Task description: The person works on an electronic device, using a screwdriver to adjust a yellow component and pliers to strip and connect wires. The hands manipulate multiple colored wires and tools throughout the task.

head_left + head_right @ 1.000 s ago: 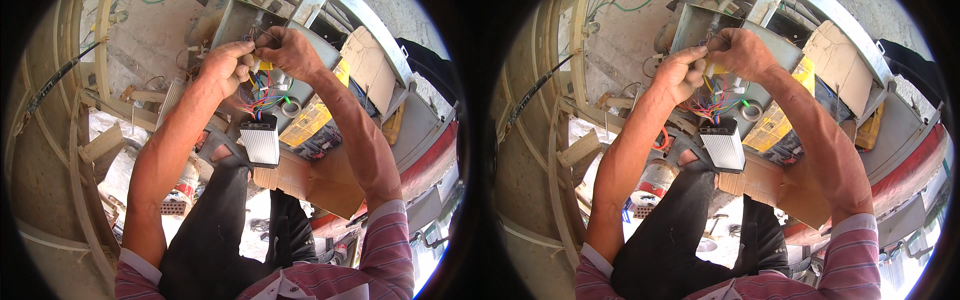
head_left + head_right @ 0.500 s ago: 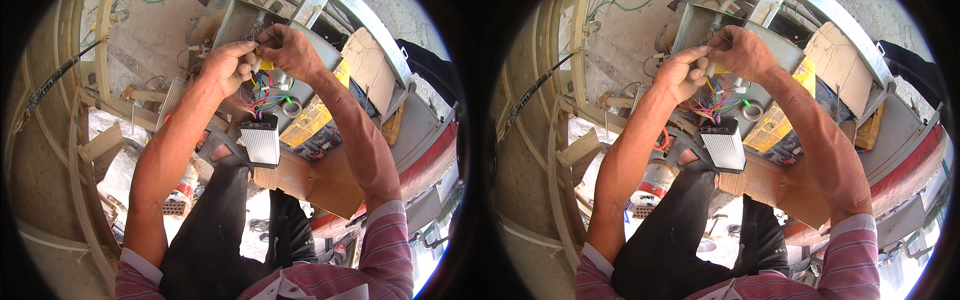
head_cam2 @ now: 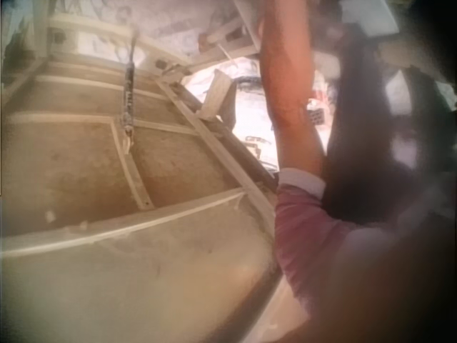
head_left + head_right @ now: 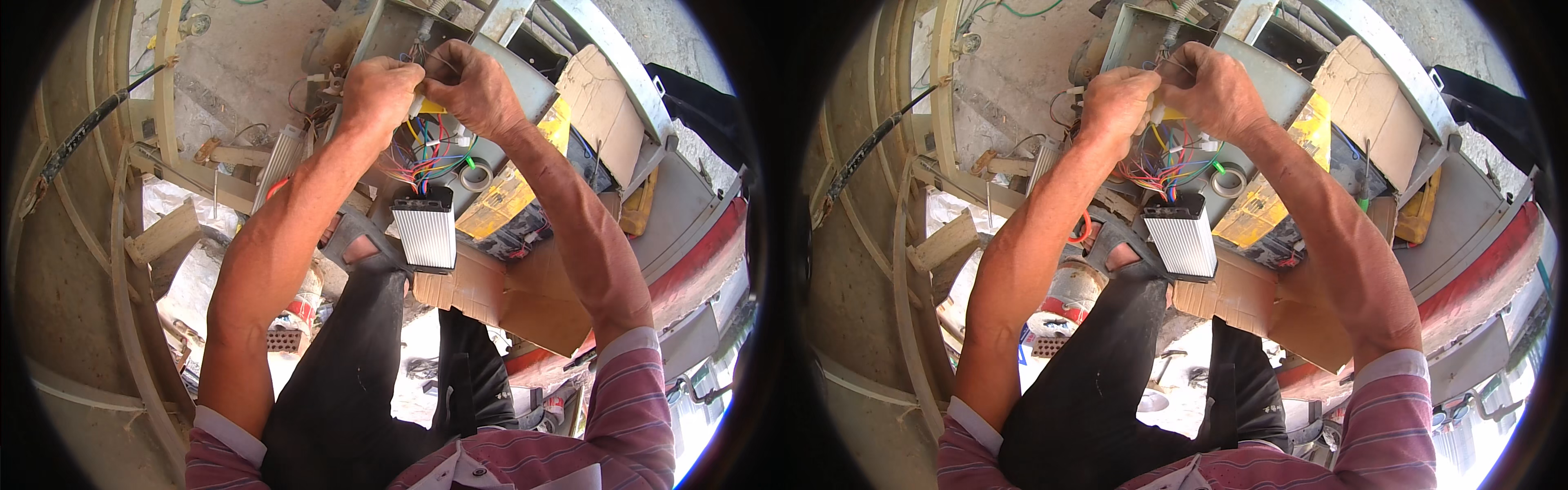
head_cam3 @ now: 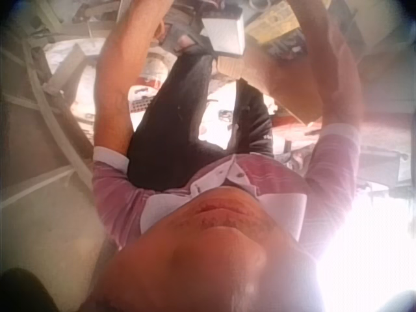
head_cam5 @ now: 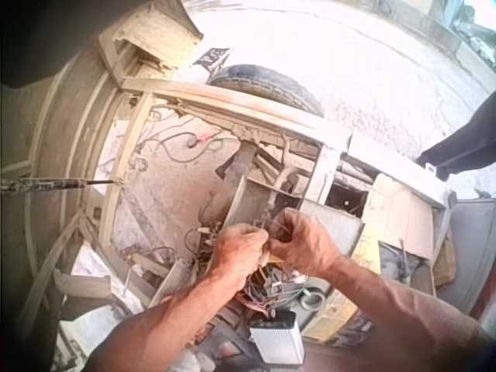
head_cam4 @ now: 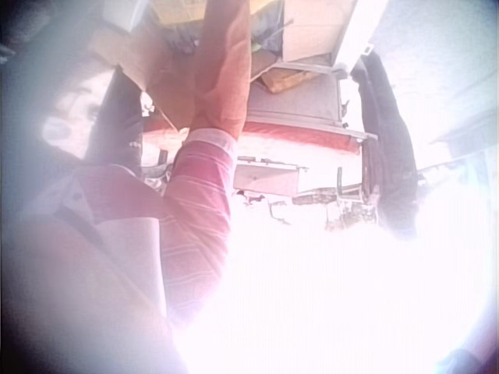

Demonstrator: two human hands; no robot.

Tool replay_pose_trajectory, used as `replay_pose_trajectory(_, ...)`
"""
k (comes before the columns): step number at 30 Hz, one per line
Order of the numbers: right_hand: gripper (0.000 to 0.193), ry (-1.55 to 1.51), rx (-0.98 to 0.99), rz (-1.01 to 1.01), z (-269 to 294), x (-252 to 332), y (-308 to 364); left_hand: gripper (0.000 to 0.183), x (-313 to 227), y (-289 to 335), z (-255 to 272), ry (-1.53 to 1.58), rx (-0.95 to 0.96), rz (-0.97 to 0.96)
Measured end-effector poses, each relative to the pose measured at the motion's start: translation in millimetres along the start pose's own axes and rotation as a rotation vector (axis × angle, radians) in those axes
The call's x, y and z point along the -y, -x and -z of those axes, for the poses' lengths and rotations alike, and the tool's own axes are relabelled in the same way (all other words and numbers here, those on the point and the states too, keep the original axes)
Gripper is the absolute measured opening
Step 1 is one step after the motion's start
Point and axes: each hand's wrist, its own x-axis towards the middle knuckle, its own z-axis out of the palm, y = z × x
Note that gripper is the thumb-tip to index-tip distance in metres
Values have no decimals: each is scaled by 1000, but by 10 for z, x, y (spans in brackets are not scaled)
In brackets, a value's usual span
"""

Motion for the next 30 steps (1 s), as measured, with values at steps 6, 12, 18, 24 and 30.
replay_pose_trajectory(6, 31, -30, 42, -65, 19, 51, 11, 19, 78, -40, 93, 171, 88, 4)
replay_pose_trajectory(12, 36, -49, 64, -69, 26, 60, -11, 19, 112, -15, 177, 178, 100, -29)
replay_pose_trajectory(18, 37, -20, 155, -95, 136, 89, -68, 24, 135, 21, 174, 159, 124, -47)
replay_pose_trajectory(24, 36, -64, 185, -97, 169, 105, -64, 23, 156, -36, 204, 267, 225, 50)
replay_pose_trajectory(30, 35, -54, 178, -97, 161, 111, -53, 13, 163, -19, 198, 179, 194, 4)
